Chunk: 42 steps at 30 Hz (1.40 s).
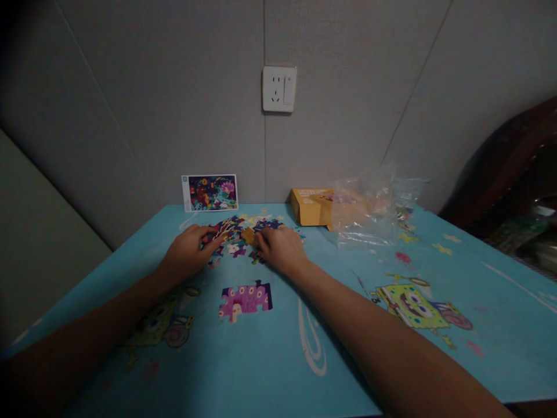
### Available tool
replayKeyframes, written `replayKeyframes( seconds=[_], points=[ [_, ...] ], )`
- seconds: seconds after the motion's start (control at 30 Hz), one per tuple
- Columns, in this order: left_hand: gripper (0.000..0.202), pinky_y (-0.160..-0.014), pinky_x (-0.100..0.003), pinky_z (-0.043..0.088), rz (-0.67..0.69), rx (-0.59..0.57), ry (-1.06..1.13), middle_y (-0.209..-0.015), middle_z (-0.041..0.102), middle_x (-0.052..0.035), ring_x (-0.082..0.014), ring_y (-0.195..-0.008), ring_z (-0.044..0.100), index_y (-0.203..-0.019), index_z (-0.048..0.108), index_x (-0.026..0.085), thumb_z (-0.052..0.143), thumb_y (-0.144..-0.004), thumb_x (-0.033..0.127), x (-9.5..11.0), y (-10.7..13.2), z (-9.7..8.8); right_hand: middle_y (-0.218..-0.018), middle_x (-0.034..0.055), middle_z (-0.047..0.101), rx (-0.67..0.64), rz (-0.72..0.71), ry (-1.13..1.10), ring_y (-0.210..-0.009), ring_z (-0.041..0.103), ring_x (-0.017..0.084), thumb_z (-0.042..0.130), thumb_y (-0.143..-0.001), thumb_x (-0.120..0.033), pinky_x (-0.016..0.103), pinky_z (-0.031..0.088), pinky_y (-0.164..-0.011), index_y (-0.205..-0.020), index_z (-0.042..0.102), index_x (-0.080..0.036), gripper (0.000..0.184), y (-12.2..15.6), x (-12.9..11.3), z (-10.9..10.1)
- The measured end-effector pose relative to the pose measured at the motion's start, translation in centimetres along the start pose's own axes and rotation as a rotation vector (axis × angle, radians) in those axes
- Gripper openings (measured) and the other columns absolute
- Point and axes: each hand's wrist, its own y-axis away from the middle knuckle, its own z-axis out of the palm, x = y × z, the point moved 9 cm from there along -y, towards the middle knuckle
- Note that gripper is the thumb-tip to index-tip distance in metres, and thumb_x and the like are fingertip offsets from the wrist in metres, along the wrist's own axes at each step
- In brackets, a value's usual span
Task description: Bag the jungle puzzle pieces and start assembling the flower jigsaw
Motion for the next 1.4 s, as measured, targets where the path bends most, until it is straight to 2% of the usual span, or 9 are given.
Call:
replayKeyframes(
  seconds=[0.27, 0.43, 0.57, 0.73, 0.83, 0.93, 1.1, 1.23, 1.4],
  points=[
    [0.049, -0.084, -0.035, 0.047, -0.016, 0.031, 0.011, -0.093, 0.063, -0.0105, -0.0243, -0.09, 0.061, -0.111, 0.066, 0.014, 0.041, -0.092, 0.051, -0.5, -0.2, -0.2, -0.091, 0.0089, 0.075, 0.205, 0.156, -0.102, -0.076, 0.068, 0.021, 0.042, -0.097, -0.039, 0.029, 0.039, -0.065, -0.106, 0.073, -0.021, 0.036, 0.2, 2.7, -1.9],
    [0.045, -0.085, -0.036, 0.047, 0.005, 0.04, 0.023, -0.088, 0.061, -0.0097, -0.0243, -0.089, 0.058, -0.106, 0.068, 0.017, 0.037, -0.093, 0.047, -0.2, -0.1, -0.4, -0.101, 0.0054, 0.074, 0.074, 0.045, -0.091, -0.085, 0.065, 0.02, 0.047, -0.095, -0.032, 0.029, 0.043, -0.074, -0.109, 0.072, -0.025, 0.029, -0.2, 1.8, -0.4],
    [0.042, -0.094, -0.04, 0.044, -0.013, 0.054, -0.049, -0.098, 0.057, -0.011, -0.0277, -0.101, 0.054, -0.114, 0.067, 0.019, 0.053, -0.084, 0.044, -0.5, 0.0, -0.3, -0.119, 0.0079, 0.067, 0.027, -0.027, -0.01, -0.102, 0.058, 0.024, 0.054, -0.089, -0.025, 0.032, 0.042, -0.087, -0.097, 0.075, -0.02, 0.023, -0.2, 1.2, 0.6],
    [0.064, -0.101, -0.05, 0.038, -0.103, -0.102, -0.06, -0.121, 0.049, -0.0143, -0.0345, -0.117, 0.047, -0.133, 0.055, 0.024, 0.059, -0.074, 0.052, -1.0, 0.5, 1.3, -0.124, 0.0101, 0.063, 0.03, -0.036, -0.025, -0.109, 0.053, 0.026, 0.055, -0.088, -0.026, 0.036, 0.04, -0.095, -0.1, 0.074, -0.019, 0.024, -0.1, 1.2, 0.8],
    [0.077, -0.104, -0.055, 0.032, -0.085, -0.168, -0.028, -0.133, 0.041, -0.0172, -0.0385, -0.127, 0.04, -0.139, 0.047, 0.025, 0.061, -0.071, 0.058, -0.5, 0.8, 1.9, -0.122, 0.0116, 0.062, 0.036, -0.038, -0.033, -0.11, 0.052, 0.026, 0.055, -0.088, -0.026, 0.037, 0.039, -0.096, -0.106, 0.073, -0.018, 0.027, -0.1, 1.1, 0.6],
    [0.084, -0.107, -0.056, 0.029, -0.05, -0.187, -0.017, -0.14, 0.036, -0.0174, -0.0399, -0.132, 0.035, -0.142, 0.043, 0.026, 0.064, -0.068, 0.061, -0.1, 0.9, 2.1, -0.124, 0.0135, 0.06, 0.053, 0.053, 0.012, -0.113, 0.05, 0.03, 0.055, -0.088, -0.032, 0.042, 0.038, -0.096, -0.113, 0.07, -0.021, 0.031, 0.0, 1.8, 0.3],
    [0.092, -0.11, -0.055, 0.026, -0.055, -0.195, 0.011, -0.145, 0.031, -0.019, -0.0417, -0.134, 0.033, -0.145, 0.04, 0.022, 0.063, -0.067, 0.066, -0.3, 0.8, 2.5, -0.127, 0.0227, 0.054, 0.008, 0.353, 0.096, -0.116, 0.048, 0.042, 0.051, -0.085, -0.06, 0.055, 0.04, -0.088, -0.132, 0.056, -0.018, 0.063, 0.8, 5.0, 1.0],
    [0.091, -0.112, -0.051, 0.029, 0.006, -0.184, 0.083, -0.146, 0.03, -0.0186, -0.0412, -0.136, 0.032, -0.145, 0.04, 0.018, 0.065, -0.068, 0.061, 0.2, 0.8, 2.6, -0.122, 0.0198, 0.061, -0.064, 0.233, 0.006, -0.117, 0.052, 0.036, 0.05, -0.088, -0.055, 0.051, 0.041, -0.093, -0.132, 0.055, -0.015, 0.06, 0.3, 4.8, 2.3],
    [0.078, -0.112, -0.051, 0.03, 0.137, -0.145, 0.145, -0.145, 0.032, -0.0167, -0.0387, -0.135, 0.034, -0.14, 0.047, 0.019, 0.067, -0.072, 0.05, 1.1, 1.0, 2.4, -0.128, 0.0193, 0.061, -0.005, 0.038, -0.145, -0.118, 0.055, 0.031, 0.061, -0.084, -0.035, 0.043, 0.04, -0.102, -0.132, 0.053, -0.007, 0.056, -0.2, 3.0, 1.9]
  ],
)
